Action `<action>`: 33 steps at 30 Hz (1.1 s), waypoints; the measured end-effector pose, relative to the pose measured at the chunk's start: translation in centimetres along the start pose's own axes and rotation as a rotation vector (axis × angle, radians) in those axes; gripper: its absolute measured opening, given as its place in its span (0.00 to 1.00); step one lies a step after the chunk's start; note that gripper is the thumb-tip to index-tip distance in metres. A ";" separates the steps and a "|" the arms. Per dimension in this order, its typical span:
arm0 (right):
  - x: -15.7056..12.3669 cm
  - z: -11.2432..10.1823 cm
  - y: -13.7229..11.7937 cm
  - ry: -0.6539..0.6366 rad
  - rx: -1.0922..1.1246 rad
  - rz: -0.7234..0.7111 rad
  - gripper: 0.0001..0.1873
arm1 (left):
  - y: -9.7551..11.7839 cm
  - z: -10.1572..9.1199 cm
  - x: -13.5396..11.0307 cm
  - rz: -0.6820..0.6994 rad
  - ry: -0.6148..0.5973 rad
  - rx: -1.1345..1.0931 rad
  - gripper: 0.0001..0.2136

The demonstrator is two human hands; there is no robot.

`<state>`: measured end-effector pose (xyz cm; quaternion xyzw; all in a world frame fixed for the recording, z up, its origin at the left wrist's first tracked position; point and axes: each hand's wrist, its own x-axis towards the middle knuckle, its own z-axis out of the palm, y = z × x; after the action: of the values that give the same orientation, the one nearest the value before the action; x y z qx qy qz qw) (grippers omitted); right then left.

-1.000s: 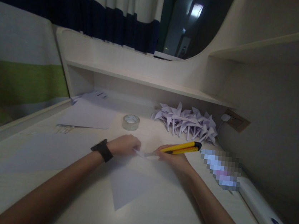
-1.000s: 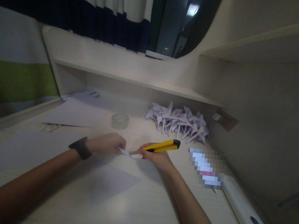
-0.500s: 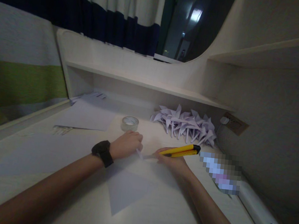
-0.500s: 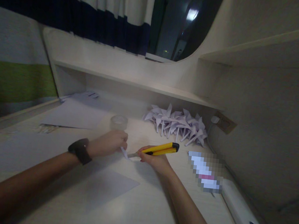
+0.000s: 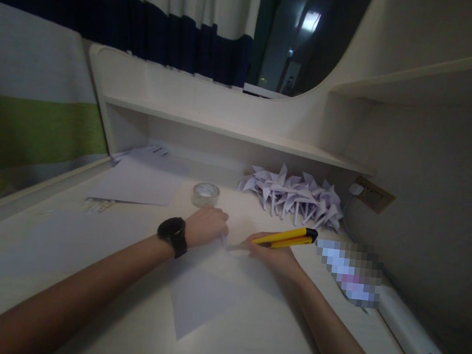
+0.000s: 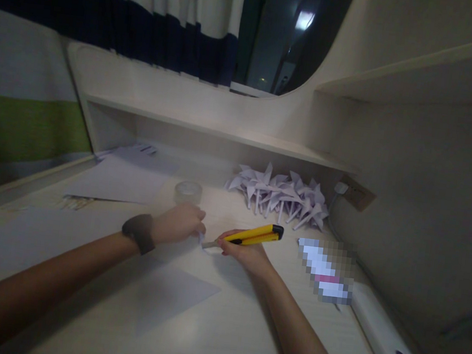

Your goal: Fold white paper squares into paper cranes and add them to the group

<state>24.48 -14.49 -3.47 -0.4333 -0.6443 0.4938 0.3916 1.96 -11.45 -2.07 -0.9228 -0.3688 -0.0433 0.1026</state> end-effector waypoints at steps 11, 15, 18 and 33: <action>-0.2 0.4 0.0 0.060 0.036 0.041 0.11 | 0.4 -0.6 -2.5 -0.005 -0.031 0.010 0.05; -0.2 0.4 0.2 0.062 0.057 0.037 0.10 | 1.6 -1.2 -4.4 -0.097 -0.091 -0.062 0.06; 0.0 0.2 0.5 0.045 0.042 0.016 0.10 | 2.7 -1.4 -5.4 -0.146 -0.122 -0.094 0.10; 0.1 0.2 0.5 0.045 0.002 0.010 0.10 | 3.5 0.4 -4.9 -0.118 -0.100 -0.285 0.10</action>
<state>24.36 -14.38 -3.95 -0.4471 -0.6325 0.4865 0.4043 0.82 -17.12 -3.78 -0.9057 -0.4173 -0.0549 -0.0505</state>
